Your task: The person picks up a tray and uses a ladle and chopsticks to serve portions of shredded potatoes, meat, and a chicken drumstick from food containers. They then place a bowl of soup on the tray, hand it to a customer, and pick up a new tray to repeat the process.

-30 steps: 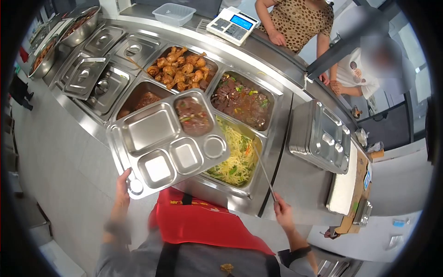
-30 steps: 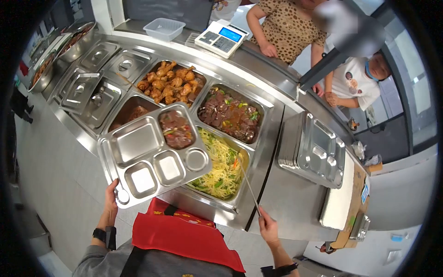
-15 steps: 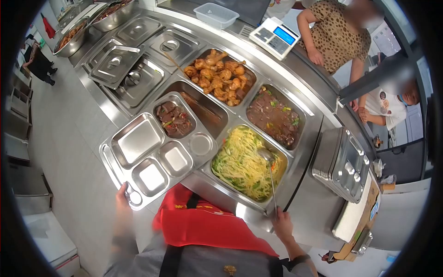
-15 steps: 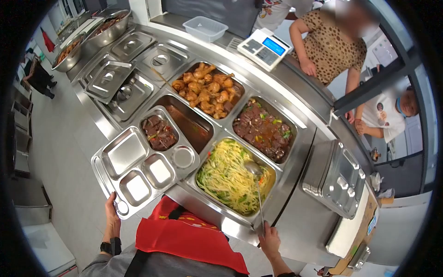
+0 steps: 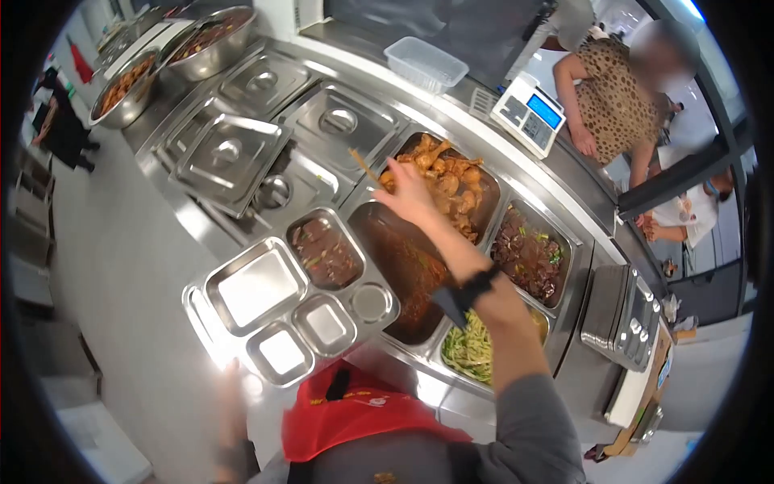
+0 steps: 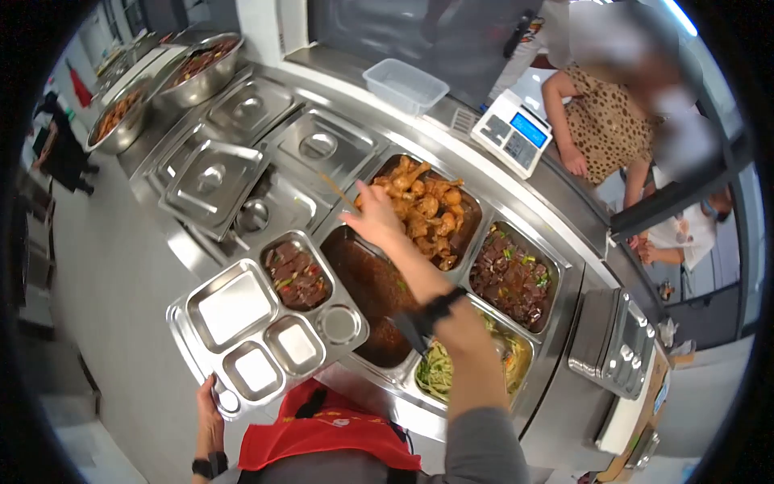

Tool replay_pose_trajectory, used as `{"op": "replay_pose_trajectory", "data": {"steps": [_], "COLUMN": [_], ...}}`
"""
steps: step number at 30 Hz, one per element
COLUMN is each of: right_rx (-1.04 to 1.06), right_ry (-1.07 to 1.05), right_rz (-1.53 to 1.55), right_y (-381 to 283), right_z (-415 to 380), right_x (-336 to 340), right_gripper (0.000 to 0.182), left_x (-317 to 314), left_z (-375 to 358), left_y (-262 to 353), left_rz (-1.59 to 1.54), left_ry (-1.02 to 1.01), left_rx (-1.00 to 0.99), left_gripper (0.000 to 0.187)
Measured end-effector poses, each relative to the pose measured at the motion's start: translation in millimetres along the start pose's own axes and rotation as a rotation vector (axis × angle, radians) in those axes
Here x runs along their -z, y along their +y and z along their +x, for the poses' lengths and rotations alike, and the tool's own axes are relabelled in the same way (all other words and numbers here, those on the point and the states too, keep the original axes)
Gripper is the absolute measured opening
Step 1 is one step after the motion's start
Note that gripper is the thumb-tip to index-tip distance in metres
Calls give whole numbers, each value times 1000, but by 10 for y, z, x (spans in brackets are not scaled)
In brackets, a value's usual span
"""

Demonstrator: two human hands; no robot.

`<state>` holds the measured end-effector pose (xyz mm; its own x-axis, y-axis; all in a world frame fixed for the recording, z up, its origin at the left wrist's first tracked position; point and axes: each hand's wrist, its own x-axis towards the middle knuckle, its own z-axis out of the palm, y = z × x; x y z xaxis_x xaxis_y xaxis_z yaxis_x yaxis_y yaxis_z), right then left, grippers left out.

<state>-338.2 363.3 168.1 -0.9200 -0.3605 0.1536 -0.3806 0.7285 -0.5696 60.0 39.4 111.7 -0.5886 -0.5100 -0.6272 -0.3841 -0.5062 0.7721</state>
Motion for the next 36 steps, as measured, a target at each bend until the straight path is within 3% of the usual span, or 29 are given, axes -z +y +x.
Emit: {"op": "replay_pose_trajectory", "data": {"steps": [2, 4, 6, 9, 11, 13, 14, 15, 17, 20, 22, 25, 29, 36], "right_rx": [-42, -148, -252, -257, -184, -219, -353, -469, -367, -360, -428, -472, -604, -676], "right_ry": [35, -159, -170, -147, -15, 130, 150, 311, 500, 904, 1110, 1362, 1487, 1345], "right_rz": [-51, 7, 4, -94, -23, 247, 347, 454, 688, 903, 986, 1294, 1461, 1522], "right_y": [66, 33, 40, 166, 113, 171, 132, 57, 505, 1275, 1678, 2145, 2371, 2234], "right_z": [428, 659, 735, 603, 438, 193, 75, -95, -348, -703, -866, -856, -623, -220], "right_x": [-434, -543, -556, -401, 9, 531, 842, 1096, 1420, 1589, 1452, 1098, 806, 703], "right_gripper": [68, 46, 35, 33, 38, 45, 45, 44, 37, 23, 21, 20, 20, 20], "left_x": [12, 48, 150, -38, -78, -252, -435, -683, -1012, -1400, -1667, -1959, -2060, -2118], "left_z": [111, 198, 371, 412, 560, 576, 643, 542, 475, 440, 359, 298, 404, 393], "left_y": [40, 99, 132, 324, 338, 398, 453, 576, 686, 749, 803, 800, 643, 483], "left_rz": [-184, -178, -188, -201, -104, 21, -158, -116, -79, -54, -74, 32, 75, 68], "left_ry": [-65, -48, -72, -116, -90, -93, -77, -42, -61, -122, -204, -154, -158, -253], "left_rx": [11, -38, -36, -8, -12, -68, 31, 59, 88, 124, 124, 118, 120, 87], "left_gripper": [33, 32, 32, 30, 29, 26, 25, 24, 24, 24, 22, 21, 24, 28]}}
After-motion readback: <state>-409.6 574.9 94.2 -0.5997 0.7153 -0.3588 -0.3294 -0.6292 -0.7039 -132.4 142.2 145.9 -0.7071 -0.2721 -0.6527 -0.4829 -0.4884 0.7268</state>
